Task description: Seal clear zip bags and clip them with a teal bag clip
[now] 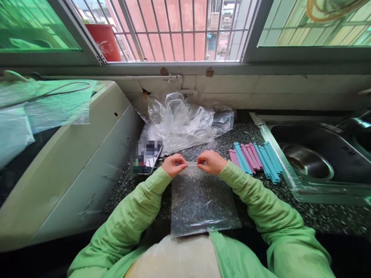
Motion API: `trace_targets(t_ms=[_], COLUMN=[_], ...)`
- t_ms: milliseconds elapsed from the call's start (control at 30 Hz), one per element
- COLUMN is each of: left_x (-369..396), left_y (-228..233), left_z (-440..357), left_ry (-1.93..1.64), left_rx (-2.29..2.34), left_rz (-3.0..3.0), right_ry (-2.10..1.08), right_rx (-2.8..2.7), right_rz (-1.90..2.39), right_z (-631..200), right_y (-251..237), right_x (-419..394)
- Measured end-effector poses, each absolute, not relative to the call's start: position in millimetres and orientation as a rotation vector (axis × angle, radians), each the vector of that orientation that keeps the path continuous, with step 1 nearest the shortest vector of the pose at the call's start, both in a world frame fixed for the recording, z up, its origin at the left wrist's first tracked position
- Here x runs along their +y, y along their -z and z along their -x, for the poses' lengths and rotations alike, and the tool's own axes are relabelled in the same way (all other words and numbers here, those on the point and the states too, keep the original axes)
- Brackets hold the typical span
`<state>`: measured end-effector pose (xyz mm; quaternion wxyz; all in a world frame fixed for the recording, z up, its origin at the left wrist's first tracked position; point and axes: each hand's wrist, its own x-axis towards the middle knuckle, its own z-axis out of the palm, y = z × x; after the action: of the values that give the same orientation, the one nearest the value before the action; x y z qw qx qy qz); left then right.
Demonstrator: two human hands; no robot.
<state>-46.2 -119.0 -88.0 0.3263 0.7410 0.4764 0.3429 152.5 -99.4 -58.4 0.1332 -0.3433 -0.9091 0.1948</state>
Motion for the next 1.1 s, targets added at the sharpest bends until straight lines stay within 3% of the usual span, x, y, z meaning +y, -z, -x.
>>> trace_targets(t_ms=[467, 1100], left_x=[-126.8, -123.4], left_y=[97.0, 95.8], left_z=[41.1, 39.6], left_ry=[-0.821, -0.854], left_rx=[1.437, 1.294], left_rz=[-2.504, -2.346], right_ry=[-0.301, -0.389], right_rx=[-2.743, -2.715], right_rz=[1.056, 1.028], right_z=[-146.8, -150.6], right_y=[63.9, 62.0], right_x=[-103.6, -99.9])
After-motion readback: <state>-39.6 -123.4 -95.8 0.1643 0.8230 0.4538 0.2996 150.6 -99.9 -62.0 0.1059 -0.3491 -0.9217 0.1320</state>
